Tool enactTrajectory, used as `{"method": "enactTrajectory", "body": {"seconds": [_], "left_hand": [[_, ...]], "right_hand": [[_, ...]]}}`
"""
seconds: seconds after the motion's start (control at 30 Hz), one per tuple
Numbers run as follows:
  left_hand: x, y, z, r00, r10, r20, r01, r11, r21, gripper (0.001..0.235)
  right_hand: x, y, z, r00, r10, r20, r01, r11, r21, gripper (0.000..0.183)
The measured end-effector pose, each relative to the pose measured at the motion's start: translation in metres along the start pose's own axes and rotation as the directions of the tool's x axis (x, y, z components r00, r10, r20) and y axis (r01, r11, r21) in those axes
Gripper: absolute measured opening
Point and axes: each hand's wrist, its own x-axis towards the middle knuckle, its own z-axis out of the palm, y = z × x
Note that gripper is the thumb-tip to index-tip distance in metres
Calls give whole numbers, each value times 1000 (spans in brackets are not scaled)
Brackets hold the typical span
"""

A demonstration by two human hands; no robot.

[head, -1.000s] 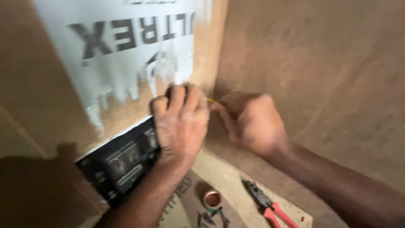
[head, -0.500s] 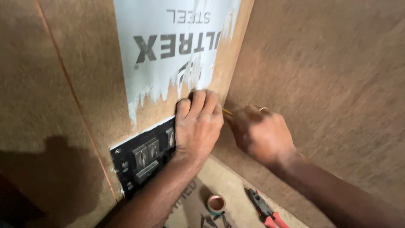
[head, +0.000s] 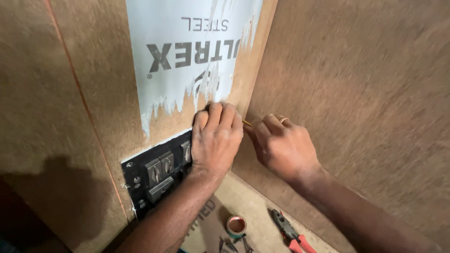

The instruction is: The person installs an electrical switchboard onto a wooden wall, using a screwdriver to secure screws into the pre-drilled holes.

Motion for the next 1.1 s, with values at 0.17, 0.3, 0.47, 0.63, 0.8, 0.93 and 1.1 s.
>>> {"method": "enactTrajectory", "body": {"seconds": [0.17, 0.3, 0.47, 0.63, 0.8, 0.93, 1.1], "left_hand": [[-4, 1, 8, 1000, 4, 0, -4, 1000, -23, 14], [-1, 2, 1, 1000, 24, 5, -24, 999, -22, 19], [4, 3, -3, 1000, 24, 16, -25, 1000, 19, 24], [0, 3, 3, 999, 2, -38, -2, 1000, 5, 23], [-2, 5, 7, 1000, -7, 7, 8, 997, -80, 9], [3, 6, -2, 999, 5, -55, -9, 997, -77, 15], [2, -2, -9, 999, 41, -20, -43, 993, -109, 22]], "right_hand": [[13, 1, 4, 976, 215, 15, -215, 966, 146, 33], [29, 6, -12, 306, 708, 636, -950, 272, 154, 39], [7, 6, -3, 954, 281, 107, -300, 915, 270, 25], [5, 10, -6, 969, -248, 10, 248, 967, -64, 12], [33, 7, -16, 443, 683, 581, -871, 480, 101, 33], [23, 12, -15, 645, 552, 528, -755, 567, 330, 27], [-5, 16, -7, 993, -109, 50, 113, 991, -75, 18]]}}
